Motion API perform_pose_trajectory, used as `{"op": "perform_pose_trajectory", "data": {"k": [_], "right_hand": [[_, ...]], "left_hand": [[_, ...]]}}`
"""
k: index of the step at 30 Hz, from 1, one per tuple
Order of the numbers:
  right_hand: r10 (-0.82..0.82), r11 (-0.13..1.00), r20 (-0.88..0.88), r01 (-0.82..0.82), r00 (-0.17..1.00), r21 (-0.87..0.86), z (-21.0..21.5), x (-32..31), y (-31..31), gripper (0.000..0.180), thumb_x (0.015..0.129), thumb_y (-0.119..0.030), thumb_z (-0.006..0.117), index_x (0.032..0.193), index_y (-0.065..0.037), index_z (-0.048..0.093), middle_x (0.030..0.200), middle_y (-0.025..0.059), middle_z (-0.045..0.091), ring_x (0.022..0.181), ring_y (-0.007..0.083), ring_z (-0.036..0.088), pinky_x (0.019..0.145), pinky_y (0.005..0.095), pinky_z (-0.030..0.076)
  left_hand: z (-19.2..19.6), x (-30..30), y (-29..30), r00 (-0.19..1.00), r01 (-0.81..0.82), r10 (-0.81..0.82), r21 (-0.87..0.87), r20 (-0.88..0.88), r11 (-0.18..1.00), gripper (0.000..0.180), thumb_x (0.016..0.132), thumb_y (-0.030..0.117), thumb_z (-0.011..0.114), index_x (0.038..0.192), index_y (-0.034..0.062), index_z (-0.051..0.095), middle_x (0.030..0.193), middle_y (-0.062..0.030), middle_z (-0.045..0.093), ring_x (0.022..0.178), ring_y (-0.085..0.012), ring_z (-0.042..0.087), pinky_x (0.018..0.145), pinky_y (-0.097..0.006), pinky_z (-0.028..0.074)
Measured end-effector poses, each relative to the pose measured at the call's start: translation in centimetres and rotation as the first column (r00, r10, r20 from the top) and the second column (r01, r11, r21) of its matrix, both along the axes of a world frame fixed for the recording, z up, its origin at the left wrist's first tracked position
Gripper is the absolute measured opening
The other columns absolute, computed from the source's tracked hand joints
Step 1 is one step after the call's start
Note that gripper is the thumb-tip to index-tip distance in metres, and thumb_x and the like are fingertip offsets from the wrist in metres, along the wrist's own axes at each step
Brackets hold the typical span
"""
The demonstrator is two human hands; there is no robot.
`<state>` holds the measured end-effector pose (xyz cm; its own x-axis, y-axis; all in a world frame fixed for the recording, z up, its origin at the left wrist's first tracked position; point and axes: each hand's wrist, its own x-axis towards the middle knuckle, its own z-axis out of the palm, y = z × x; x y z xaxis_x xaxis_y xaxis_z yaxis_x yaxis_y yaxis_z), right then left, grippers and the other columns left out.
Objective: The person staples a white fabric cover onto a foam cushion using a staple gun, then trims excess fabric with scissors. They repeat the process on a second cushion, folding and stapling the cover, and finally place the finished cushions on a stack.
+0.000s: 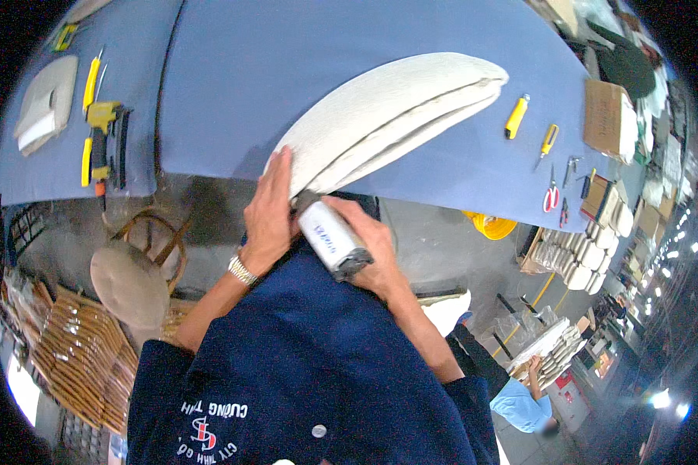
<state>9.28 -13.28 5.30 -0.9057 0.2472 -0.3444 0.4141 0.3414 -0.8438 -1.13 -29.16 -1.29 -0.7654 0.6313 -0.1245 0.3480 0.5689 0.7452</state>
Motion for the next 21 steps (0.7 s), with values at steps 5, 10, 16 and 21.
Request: {"op": "perform_pose_trajectory", "data": {"k": [5, 10, 16, 21], "right_hand": [[0.142, 0.989, -0.128, -0.147, 0.982, -0.029, -0.5, 1.4, 3.1, 0.071, 0.075, -0.015, 0.078, 0.141, -0.003, 0.056, 0.132, 0.0204, 0.065, 0.12, 0.0377, 0.064, 0.104, 0.0403, 0.05], [0.053, 0.998, -0.133, -0.049, 0.99, 0.04, 0.0, 5.5, 8.3, 0.06, 0.078, -0.014, 0.079, 0.134, -0.002, 0.063, 0.127, 0.0174, 0.069, 0.118, 0.0326, 0.067, 0.103, 0.039, 0.051], [-0.289, 0.904, 0.045, 0.257, 0.956, 0.343, -5.2, 9.2, 18.9, 0.068, 0.077, -0.012, 0.078, 0.14, -0.003, 0.056, 0.134, 0.0204, 0.065, 0.124, 0.0396, 0.062, 0.105, 0.045, 0.049], [-0.353, 0.693, -0.238, 0.424, 0.905, 0.582, -14.5, 10.1, 28.6, 0.063, 0.082, -0.016, 0.076, 0.142, -0.006, 0.056, 0.127, 0.0194, 0.067, 0.114, 0.0362, 0.065, 0.102, 0.0423, 0.05]], "left_hand": [[0.0, 1.0, 1.0, 1.0, 0.0, 0.0, -0.028, 0.013, 1.0, 0.095, 0.075, -0.002, 0.071, 0.159, 0.003, 0.028, 0.163, -0.0191, 0.035, 0.152, -0.0384, 0.031, 0.121, -0.056, 0.031], [-0.4, 2.8, 1.9, 1.0, -0.02, 0.019, -0.062, -0.01, 0.998, 0.089, 0.079, 0.005, 0.07, 0.159, 0.0071, 0.032, 0.165, -0.0162, 0.033, 0.153, -0.037, 0.03, 0.121, -0.06, 0.027], [-1.5, 5.5, 3.3, 0.998, -0.069, 0.07, -0.157, 0.002, 0.985, 0.087, 0.082, 0.013, 0.071, 0.16, 0.0092, 0.033, 0.167, -0.0145, 0.03, 0.155, -0.0368, 0.024, 0.123, -0.061, 0.017], [-4.0, 8.8, 4.8, 0.987, -0.15, 0.133, -0.242, -0.086, 0.958, 0.089, 0.08, 0.02, 0.072, 0.161, 0.0124, 0.033, 0.169, -0.0172, 0.022, 0.156, -0.0399, 0.019, 0.124, -0.06, 0.014]]}}
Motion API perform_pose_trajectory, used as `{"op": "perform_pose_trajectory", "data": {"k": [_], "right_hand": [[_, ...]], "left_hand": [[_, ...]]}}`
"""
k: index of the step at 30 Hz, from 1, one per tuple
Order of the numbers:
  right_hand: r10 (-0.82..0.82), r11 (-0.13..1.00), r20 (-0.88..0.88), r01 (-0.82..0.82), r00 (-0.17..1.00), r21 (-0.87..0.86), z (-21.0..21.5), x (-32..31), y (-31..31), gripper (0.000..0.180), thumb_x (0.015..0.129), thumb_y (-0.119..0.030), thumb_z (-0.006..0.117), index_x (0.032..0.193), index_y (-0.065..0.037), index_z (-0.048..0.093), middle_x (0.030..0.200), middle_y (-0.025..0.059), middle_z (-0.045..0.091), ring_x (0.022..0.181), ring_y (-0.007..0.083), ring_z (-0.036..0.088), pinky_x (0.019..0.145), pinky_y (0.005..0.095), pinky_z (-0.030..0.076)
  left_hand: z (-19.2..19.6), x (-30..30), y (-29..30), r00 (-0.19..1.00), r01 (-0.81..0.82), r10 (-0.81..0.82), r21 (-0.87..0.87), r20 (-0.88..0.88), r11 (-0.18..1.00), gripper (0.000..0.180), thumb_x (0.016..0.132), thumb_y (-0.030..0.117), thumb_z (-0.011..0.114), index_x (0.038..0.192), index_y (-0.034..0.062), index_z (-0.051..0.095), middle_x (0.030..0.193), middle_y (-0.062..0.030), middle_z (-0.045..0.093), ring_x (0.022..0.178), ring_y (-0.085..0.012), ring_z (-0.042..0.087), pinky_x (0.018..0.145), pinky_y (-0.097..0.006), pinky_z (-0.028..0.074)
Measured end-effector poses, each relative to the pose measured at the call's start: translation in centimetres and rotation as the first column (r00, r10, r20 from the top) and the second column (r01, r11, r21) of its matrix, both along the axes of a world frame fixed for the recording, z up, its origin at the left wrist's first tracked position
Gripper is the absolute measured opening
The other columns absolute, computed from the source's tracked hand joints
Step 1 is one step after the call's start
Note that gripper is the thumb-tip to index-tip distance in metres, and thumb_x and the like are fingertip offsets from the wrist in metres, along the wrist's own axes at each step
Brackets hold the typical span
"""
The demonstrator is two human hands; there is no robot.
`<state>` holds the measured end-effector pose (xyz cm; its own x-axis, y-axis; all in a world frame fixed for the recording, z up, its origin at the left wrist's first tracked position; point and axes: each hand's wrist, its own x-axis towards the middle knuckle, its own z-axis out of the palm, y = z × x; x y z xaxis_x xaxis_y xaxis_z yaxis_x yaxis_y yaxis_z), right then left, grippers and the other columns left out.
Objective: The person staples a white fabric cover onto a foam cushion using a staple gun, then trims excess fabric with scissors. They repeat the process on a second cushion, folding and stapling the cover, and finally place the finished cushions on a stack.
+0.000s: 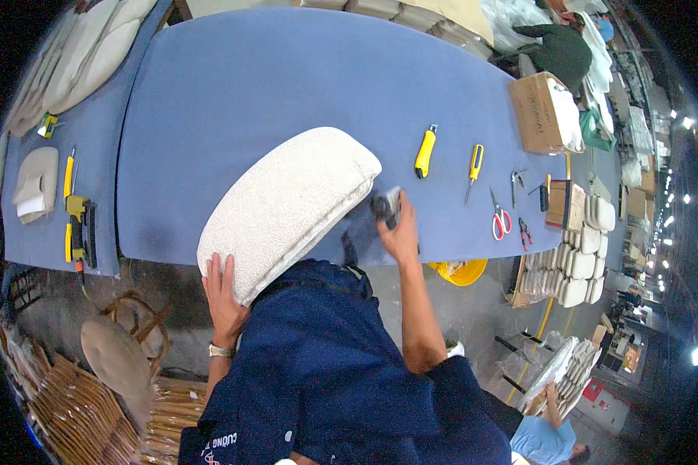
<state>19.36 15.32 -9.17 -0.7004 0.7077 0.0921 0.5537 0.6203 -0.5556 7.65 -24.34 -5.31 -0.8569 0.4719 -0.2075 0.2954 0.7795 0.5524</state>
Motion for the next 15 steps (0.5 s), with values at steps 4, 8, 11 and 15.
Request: {"op": "perform_pose_trajectory", "data": {"k": [4, 8, 11, 15], "right_hand": [[0.146, 0.985, -0.059, -0.151, 0.987, -0.08, 1.3, -4.5, 3.6, 0.035, 0.088, -0.011, 0.068, 0.122, -0.001, 0.066, 0.12, 0.0207, 0.067, 0.113, 0.0379, 0.065, 0.101, 0.0449, 0.05], [0.237, 0.951, -0.078, -0.248, 0.968, -0.186, 1.0, -11.8, 6.7, 0.035, 0.092, -0.023, 0.069, 0.121, -0.004, 0.069, 0.115, 0.0197, 0.071, 0.102, 0.032, 0.07, 0.089, 0.0415, 0.054], [0.327, 0.878, 0.058, -0.281, 0.943, -0.387, -1.7, -18.1, 6.9, 0.04, 0.096, -0.034, 0.065, 0.122, -0.003, 0.069, 0.111, 0.0204, 0.072, 0.098, 0.0338, 0.069, 0.086, 0.0406, 0.054], [0.357, 0.833, 0.159, -0.237, 0.921, -0.5, -4.1, -22.6, 6.0, 0.047, 0.1, -0.041, 0.06, 0.121, 0.0, 0.069, 0.105, 0.0163, 0.073, 0.093, 0.0266, 0.067, 0.085, 0.0371, 0.052]], "left_hand": [[-1.5, 3.5, 0.5, 0.952, -0.301, 0.304, 0.077, -0.033, 0.951, 0.101, 0.079, 0.03, 0.082, 0.161, 0.0067, 0.027, 0.168, -0.0248, 0.019, 0.155, -0.0451, 0.017, 0.124, -0.056, 0.019], [-3.2, 4.6, 0.4, 0.893, -0.45, 0.442, 0.164, 0.088, 0.878, 0.117, 0.076, 0.035, 0.088, 0.162, 0.0019, 0.016, 0.166, -0.0274, 0.017, 0.153, -0.0452, 0.019, 0.124, -0.051, 0.022], [-1.6, 4.3, 0.0, 0.886, -0.44, 0.385, 0.211, 0.258, 0.873, 0.123, 0.074, 0.029, 0.09, 0.163, 0.0031, 0.009, 0.166, -0.0273, 0.019, 0.153, -0.0442, 0.019, 0.125, -0.051, 0.022], [-0.3, 3.5, -2.0, 0.574, -0.769, 0.312, 0.367, 0.758, 0.524, 0.11, 0.086, 0.015, 0.081, 0.164, 0.0053, 0.004, 0.157, -0.0209, 0.041, 0.137, -0.0342, 0.05, 0.114, -0.046, 0.043]]}}
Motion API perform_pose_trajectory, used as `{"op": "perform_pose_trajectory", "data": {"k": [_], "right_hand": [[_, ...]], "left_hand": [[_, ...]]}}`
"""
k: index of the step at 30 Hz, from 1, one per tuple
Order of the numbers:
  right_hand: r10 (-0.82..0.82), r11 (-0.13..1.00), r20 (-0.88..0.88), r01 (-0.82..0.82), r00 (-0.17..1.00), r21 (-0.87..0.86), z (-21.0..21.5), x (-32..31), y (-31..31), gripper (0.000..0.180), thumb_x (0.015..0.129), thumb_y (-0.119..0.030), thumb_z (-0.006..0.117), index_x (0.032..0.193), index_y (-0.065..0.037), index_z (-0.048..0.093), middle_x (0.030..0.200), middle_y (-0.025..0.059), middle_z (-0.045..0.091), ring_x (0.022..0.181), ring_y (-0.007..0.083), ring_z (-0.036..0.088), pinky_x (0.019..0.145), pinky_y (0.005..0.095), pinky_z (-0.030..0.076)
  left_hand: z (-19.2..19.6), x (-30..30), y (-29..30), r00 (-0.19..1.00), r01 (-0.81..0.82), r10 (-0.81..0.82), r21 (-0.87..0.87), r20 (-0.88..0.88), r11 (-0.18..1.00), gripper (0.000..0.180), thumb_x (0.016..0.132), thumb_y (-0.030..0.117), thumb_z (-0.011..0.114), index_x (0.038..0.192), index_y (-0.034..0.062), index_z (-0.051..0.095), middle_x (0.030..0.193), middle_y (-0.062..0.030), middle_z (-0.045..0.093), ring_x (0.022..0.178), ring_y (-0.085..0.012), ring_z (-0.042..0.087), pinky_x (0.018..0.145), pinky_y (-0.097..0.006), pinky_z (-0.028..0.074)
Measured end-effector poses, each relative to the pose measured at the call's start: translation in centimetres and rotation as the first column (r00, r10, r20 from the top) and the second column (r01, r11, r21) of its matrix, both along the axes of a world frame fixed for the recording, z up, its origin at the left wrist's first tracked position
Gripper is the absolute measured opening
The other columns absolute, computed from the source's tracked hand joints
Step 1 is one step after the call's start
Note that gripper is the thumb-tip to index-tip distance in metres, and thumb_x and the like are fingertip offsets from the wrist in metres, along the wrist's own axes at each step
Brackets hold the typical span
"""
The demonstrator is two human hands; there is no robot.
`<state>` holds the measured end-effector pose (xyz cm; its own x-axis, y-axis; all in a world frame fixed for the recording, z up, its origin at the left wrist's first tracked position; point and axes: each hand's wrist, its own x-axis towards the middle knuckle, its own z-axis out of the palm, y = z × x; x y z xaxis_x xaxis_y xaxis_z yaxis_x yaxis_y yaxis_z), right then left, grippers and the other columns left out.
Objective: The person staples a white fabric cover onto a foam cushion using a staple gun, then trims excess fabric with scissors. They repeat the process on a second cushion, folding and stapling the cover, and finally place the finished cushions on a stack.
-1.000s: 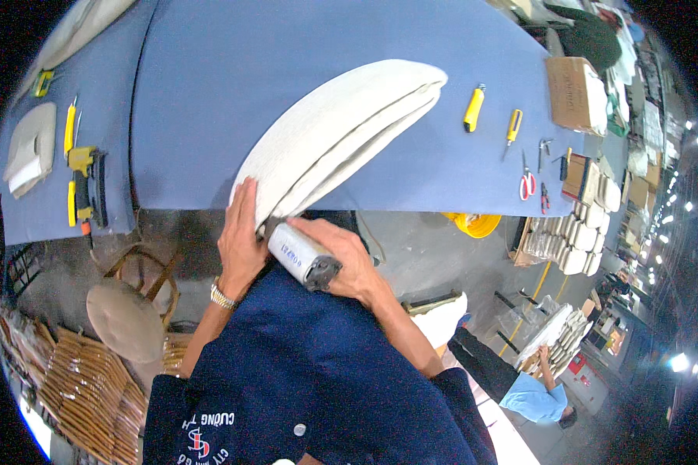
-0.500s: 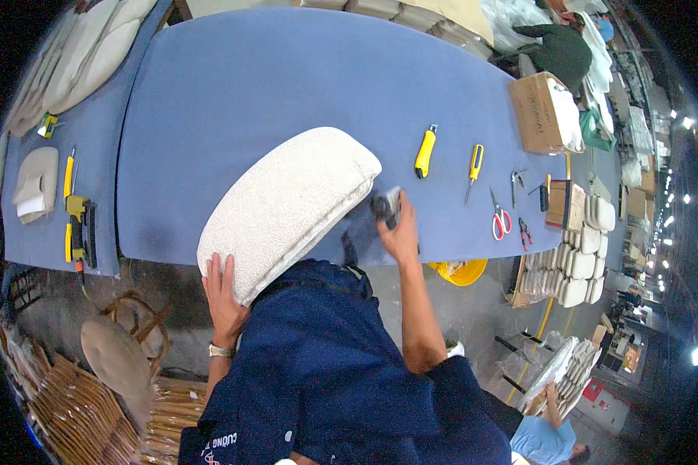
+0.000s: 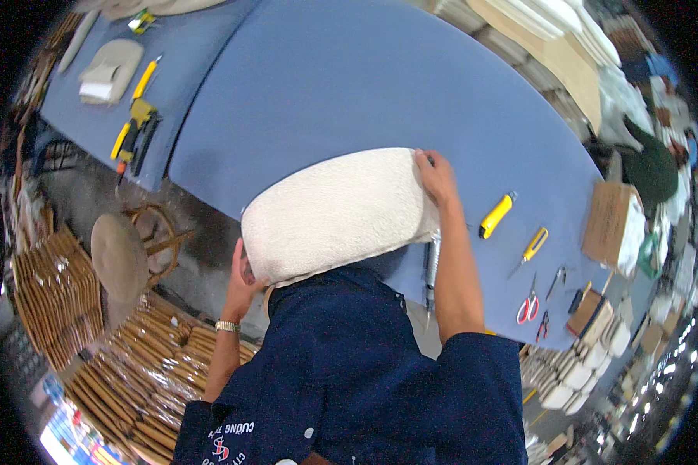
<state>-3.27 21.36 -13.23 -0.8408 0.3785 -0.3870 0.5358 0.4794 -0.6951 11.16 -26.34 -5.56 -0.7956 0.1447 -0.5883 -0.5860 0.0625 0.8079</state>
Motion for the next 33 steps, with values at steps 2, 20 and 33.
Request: {"op": "perform_pose_trajectory", "data": {"k": [2, 20, 33], "right_hand": [[-0.001, 0.997, 0.022, 0.003, 1.0, -0.083, 2.8, -0.3, -1.3, 0.047, 0.102, -0.041, 0.058, 0.12, 0.001, 0.069, 0.102, 0.0132, 0.073, 0.093, 0.0225, 0.065, 0.085, 0.0354, 0.05], [-0.528, 0.82, -0.604, 0.173, 0.597, -0.546, 6.5, 3.4, -1.6, 0.048, 0.107, -0.037, 0.045, 0.097, -0.002, 0.077, 0.1, 0.0077, 0.075, 0.096, 0.0218, 0.065, 0.092, 0.0362, 0.047], [-0.186, 0.963, -0.91, 0.254, 0.37, -0.093, 18.9, 4.0, -4.6, 0.033, 0.099, -0.027, 0.049, 0.1, -0.003, 0.072, 0.093, 0.0157, 0.069, 0.09, 0.035, 0.062, 0.091, 0.0435, 0.047]], "left_hand": [[0.3, -0.4, 0.4, 0.938, -0.296, 0.286, 0.028, 0.195, 0.955, 0.074, 0.1, 0.021, 0.067, 0.159, 0.0026, 0.027, 0.145, -0.0149, 0.054, 0.124, -0.024, 0.059, 0.102, -0.034, 0.05], [17.0, -12.2, 7.1, 0.479, -0.123, -0.265, -0.363, -0.837, 0.924, 0.088, 0.072, 0.068, 0.083, 0.12, -0.0044, 0.067, 0.12, -0.0143, 0.064, 0.111, -0.0252, 0.061, 0.097, -0.04, 0.048], [22.9, -12.9, 16.4, 0.357, 0.023, -0.252, -0.261, -0.9, 0.965, 0.083, 0.088, 0.024, 0.08, 0.155, 0.0001, 0.037, 0.147, -0.0183, 0.051, 0.131, -0.028, 0.053, 0.113, -0.043, 0.04]]}}
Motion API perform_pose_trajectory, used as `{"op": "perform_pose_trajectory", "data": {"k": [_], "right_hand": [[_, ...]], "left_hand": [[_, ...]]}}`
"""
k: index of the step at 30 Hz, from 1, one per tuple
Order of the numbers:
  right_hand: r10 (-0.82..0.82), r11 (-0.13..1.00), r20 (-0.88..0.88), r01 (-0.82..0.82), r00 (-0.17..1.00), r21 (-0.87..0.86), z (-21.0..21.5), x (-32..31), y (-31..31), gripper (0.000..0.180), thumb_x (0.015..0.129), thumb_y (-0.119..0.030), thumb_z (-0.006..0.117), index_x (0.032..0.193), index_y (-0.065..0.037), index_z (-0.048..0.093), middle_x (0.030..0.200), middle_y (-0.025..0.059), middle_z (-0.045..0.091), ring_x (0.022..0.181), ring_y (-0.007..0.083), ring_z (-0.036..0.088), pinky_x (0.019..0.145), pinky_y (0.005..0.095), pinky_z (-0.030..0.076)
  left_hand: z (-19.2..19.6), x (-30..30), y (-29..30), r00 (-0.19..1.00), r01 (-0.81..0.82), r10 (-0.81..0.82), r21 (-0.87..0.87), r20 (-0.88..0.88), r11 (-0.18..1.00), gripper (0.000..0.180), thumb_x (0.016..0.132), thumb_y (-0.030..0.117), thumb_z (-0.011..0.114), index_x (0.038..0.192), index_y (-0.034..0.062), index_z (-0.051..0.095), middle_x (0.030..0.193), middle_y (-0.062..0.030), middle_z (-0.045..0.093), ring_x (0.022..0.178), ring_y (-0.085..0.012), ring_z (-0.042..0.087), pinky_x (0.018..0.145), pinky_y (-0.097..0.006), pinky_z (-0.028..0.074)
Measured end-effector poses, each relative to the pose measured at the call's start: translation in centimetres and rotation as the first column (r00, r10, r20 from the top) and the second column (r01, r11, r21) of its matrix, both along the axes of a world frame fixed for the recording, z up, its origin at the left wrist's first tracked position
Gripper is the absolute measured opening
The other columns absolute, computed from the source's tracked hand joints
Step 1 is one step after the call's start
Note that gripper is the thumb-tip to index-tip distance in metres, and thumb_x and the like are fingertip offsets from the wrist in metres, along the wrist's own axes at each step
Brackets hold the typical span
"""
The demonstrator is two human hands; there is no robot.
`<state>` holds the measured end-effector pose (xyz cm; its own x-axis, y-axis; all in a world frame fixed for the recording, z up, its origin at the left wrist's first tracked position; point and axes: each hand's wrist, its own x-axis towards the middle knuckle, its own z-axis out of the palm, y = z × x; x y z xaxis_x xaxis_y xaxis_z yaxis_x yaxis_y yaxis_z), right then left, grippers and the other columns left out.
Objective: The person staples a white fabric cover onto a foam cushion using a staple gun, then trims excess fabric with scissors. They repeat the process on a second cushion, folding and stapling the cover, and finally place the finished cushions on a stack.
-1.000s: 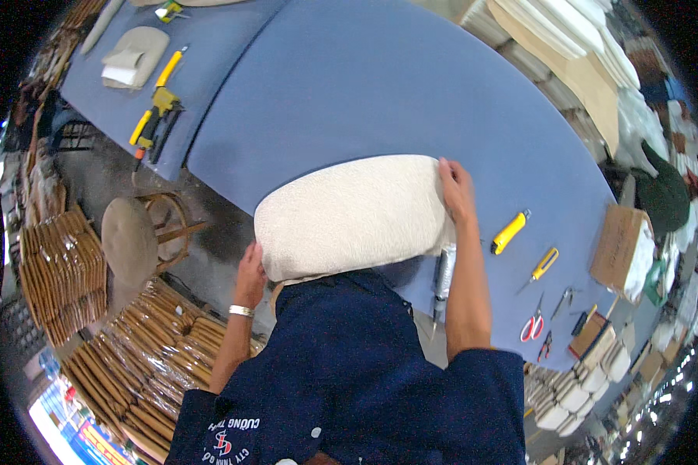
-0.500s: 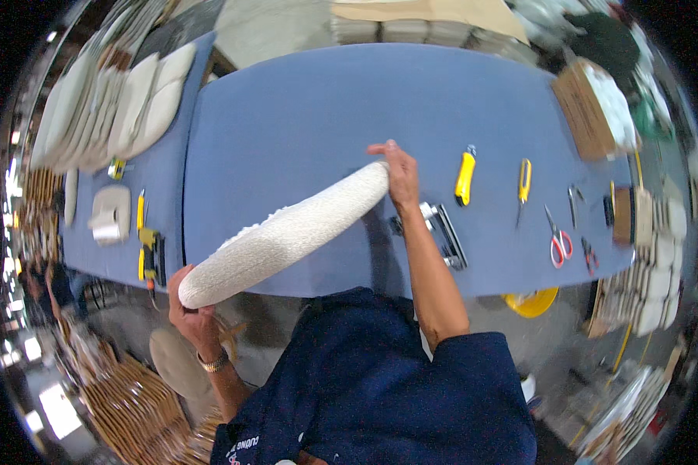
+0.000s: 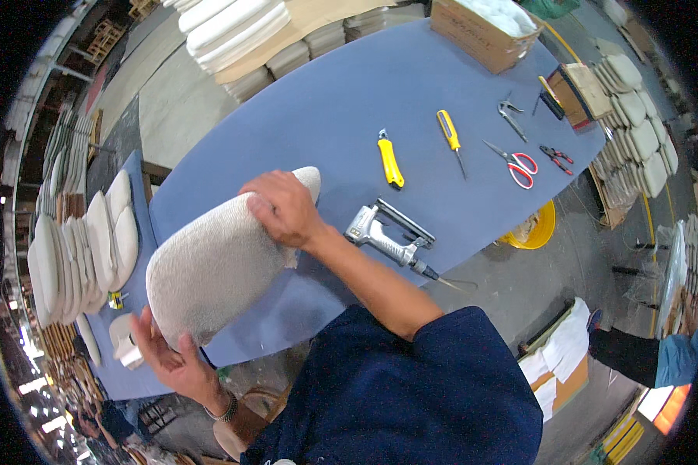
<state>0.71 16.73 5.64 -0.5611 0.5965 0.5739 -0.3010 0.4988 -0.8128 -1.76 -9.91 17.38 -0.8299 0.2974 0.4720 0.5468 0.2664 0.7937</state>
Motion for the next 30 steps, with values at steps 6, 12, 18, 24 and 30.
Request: {"op": "perform_pose_trajectory", "data": {"k": [6, 12, 18, 24, 30], "right_hand": [[-0.039, 0.921, -0.06, 0.013, 0.997, -0.389, -5.7, 0.1, 4.9, 0.052, 0.107, -0.033, 0.035, 0.094, 0.002, 0.07, 0.09, 0.0147, 0.072, 0.085, 0.0267, 0.066, 0.08, 0.0402, 0.051], [-0.216, 0.744, 0.006, 0.169, 0.976, -0.647, -8.3, 0.5, 6.6, 0.067, 0.11, -0.045, 0.027, 0.092, 0.005, 0.069, 0.078, 0.0117, 0.068, 0.077, 0.0218, 0.062, 0.074, 0.0382, 0.049], [-0.06, 0.838, 0.336, 0.231, 0.94, -0.495, -8.0, -0.3, 1.9, 0.066, 0.109, -0.046, 0.031, 0.096, 0.006, 0.068, 0.085, 0.0214, 0.072, 0.078, 0.0307, 0.067, 0.076, 0.045, 0.049], [0.259, 0.952, 0.641, -0.079, 0.722, -0.295, -9.8, 1.3, -0.6, 0.036, 0.095, -0.037, 0.064, 0.11, -0.006, 0.073, 0.103, 0.0156, 0.076, 0.091, 0.0336, 0.073, 0.083, 0.0418, 0.056], [-0.383, 0.912, 0.749, 0.348, 0.541, 0.216, -17.7, 7.7, 11.4, 0.046, 0.091, -0.039, 0.073, 0.119, -0.004, 0.065, 0.114, 0.02, 0.069, 0.106, 0.0361, 0.067, 0.09, 0.0465, 0.053]], "left_hand": [[-15.3, -2.2, -4.4, 0.831, 0.134, -0.033, -0.143, 0.555, 0.981, 0.094, 0.08, 0.003, 0.083, 0.158, 0.0039, 0.031, 0.16, -0.0135, 0.037, 0.144, -0.0265, 0.042, 0.115, -0.047, 0.041], [-15.5, 0.9, 4.3, 0.908, 0.366, -0.274, -0.283, 0.317, 0.887, 0.049, 0.085, 0.018, 0.082, 0.128, 0.0064, 0.064, 0.128, -0.0122, 0.068, 0.119, -0.0315, 0.062, 0.102, -0.047, 0.047], [-3.0, -0.8, 7.9, 0.988, 0.134, -0.154, -0.43, -0.012, 0.893, 0.038, 0.086, 0.039, 0.08, 0.094, 0.0019, 0.077, 0.094, -0.0206, 0.075, 0.086, -0.0417, 0.07, 0.081, -0.048, 0.054], [-9.7, -5.7, 7.3, 0.979, -0.027, 0.178, -0.8, 0.101, 0.599, 0.06, 0.09, 0.057, 0.069, 0.105, -0.0011, 0.07, 0.091, -0.0273, 0.073, 0.086, -0.0464, 0.07, 0.077, -0.054, 0.054], [-15.6, -6.7, 3.3, 0.936, -0.059, 0.264, -0.638, 0.231, 0.768, 0.067, 0.094, 0.062, 0.058, 0.116, -0.0021, 0.062, 0.093, -0.0301, 0.072, 0.09, -0.0498, 0.069, 0.081, -0.056, 0.053]]}}
